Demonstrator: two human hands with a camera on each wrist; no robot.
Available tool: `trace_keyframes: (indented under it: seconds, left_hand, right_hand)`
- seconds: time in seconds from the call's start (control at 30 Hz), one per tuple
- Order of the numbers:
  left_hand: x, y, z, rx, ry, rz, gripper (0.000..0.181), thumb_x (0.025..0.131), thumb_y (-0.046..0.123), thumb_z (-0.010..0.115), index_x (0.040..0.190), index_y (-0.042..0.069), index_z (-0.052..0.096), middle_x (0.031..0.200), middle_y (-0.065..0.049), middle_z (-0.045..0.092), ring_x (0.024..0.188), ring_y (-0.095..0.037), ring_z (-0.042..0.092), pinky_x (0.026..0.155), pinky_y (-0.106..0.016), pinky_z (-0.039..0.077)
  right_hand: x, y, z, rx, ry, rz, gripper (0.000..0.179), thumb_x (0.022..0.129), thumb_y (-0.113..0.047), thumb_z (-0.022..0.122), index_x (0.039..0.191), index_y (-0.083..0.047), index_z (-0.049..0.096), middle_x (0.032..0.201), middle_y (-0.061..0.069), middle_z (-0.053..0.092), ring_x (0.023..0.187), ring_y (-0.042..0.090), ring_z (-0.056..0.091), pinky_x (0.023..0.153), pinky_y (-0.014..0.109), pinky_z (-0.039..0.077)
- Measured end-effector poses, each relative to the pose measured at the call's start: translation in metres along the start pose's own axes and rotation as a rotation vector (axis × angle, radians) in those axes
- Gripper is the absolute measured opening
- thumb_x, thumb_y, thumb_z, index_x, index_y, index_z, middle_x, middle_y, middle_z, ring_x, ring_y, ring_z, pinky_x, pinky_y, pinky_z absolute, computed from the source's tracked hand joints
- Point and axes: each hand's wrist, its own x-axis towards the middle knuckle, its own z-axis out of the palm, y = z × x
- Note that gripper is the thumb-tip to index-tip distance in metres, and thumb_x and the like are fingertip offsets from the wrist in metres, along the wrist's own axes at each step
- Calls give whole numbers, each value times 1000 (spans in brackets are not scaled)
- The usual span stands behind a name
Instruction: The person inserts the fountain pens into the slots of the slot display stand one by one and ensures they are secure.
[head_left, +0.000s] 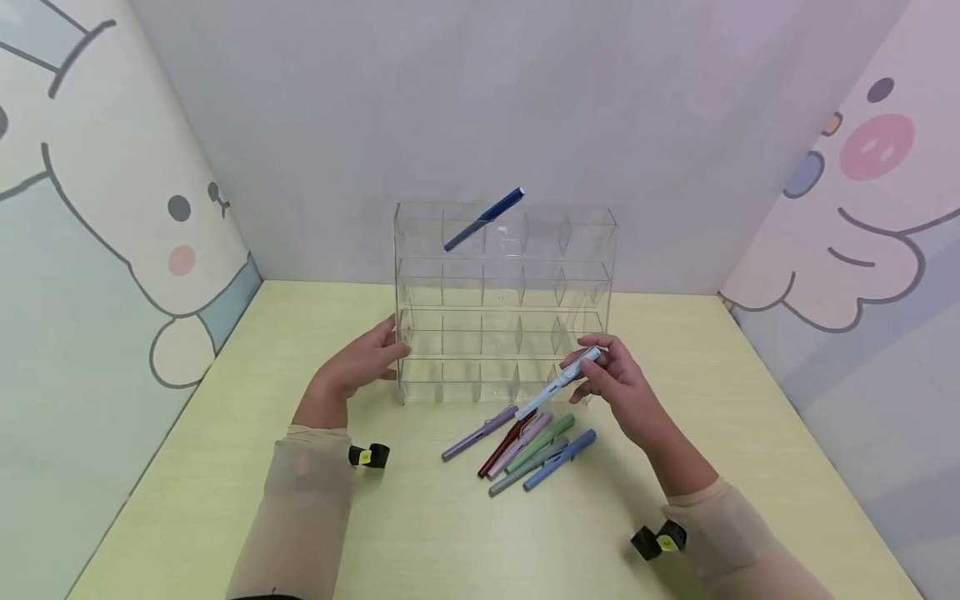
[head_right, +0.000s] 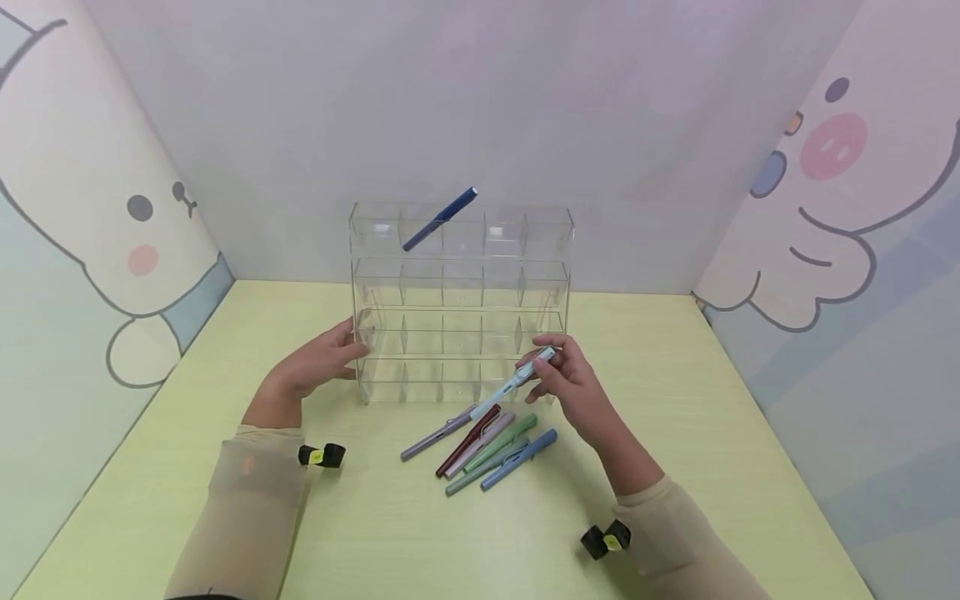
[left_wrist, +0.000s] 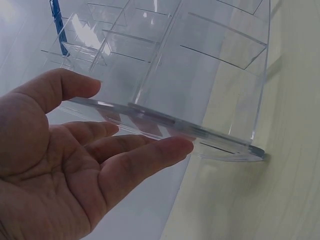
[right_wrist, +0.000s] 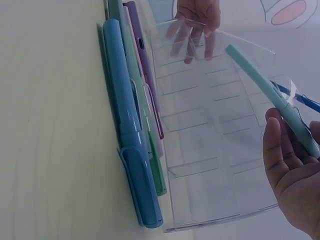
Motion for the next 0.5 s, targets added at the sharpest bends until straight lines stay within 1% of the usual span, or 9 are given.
trace_keyframes:
  seconds: [0.13,0.3,0.5]
  left_hand:
    - [0,0,0,-3,1,0,72,102,27,47,158,37,1,156,-17,32,142,-35,35,105,-55,46]
    - [0,1,1,-4,6,-7,73,102,27,47,158,37,2,156,-17,32,142,-34,35,105,-54,46]
    - [-1,1,0,4,12,-17,75,101,28,48,158,34,-1,158,-18,29,143,-34,33,105,-54,45]
  right_hand:
    - [3,0,-2,-13,14,-29,28,105,-11,43,133,-10,41,116,13,60,88,23,64,71,42,61]
    - [7,-3,-2,-7,28,-47,27,105,-11,43,132,-10,42,117,14,59,92,20,64,72,38,61]
    - [16,-8,-4,-9,38,-81,30,105,-9,43,135,-7,43,118,12,58,95,24,64,74,36,61]
